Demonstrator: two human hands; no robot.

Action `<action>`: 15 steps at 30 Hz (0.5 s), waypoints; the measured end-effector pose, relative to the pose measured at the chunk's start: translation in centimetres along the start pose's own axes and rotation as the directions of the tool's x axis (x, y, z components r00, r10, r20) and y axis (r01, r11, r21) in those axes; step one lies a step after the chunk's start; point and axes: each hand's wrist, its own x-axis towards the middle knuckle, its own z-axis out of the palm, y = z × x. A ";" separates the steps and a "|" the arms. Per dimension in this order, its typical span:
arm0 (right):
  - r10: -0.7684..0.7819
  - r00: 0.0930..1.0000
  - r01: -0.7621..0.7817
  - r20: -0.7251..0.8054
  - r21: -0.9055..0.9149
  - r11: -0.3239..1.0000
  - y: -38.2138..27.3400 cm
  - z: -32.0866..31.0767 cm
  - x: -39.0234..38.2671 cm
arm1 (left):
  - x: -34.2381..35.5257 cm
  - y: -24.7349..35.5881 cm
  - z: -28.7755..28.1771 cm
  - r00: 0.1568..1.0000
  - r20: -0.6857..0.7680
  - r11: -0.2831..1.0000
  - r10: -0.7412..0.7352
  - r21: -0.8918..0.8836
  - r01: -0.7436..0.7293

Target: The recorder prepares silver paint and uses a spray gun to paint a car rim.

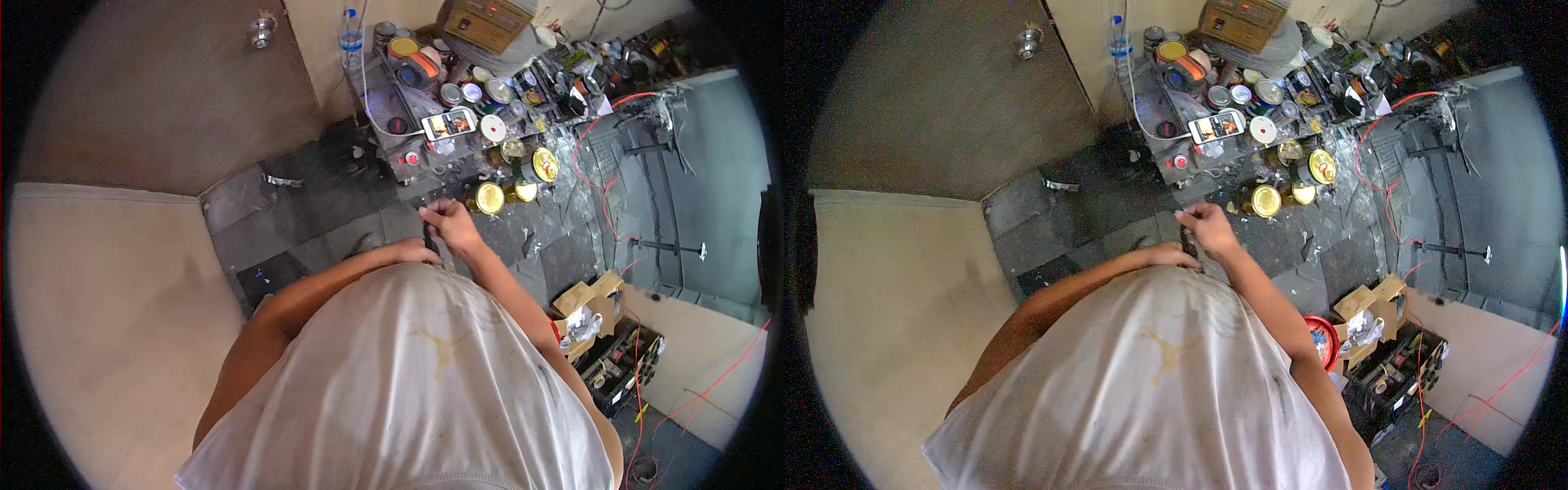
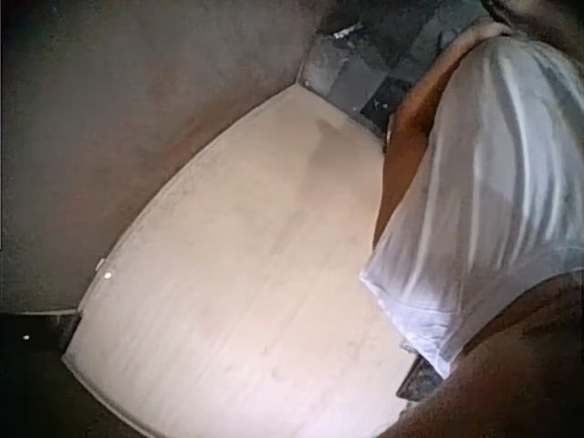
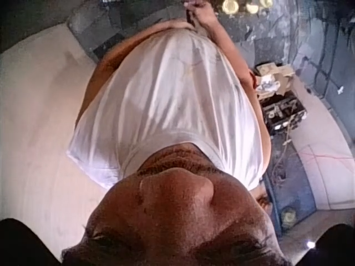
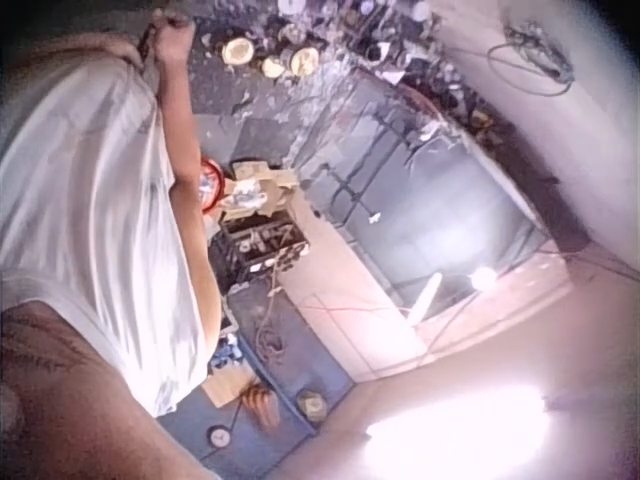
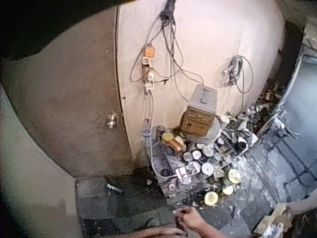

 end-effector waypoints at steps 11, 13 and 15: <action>-0.077 0.996 0.075 -0.051 -0.054 0.996 -1.0 -4.9 -8.2 | -17.8 12.4 -6.1 0.813 -0.148 0.825 0.564 0.154 -0.544; -0.077 0.994 0.071 -0.078 -0.082 0.994 -1.3 -4.8 -7.7 | -20.8 18.2 -4.4 0.592 -0.055 0.594 0.804 0.076 -0.801; -0.103 0.994 0.100 -0.020 -0.128 0.987 -1.5 -4.1 -6.7 | -21.9 22.5 -1.6 0.271 -0.083 0.259 0.959 -0.135 -0.956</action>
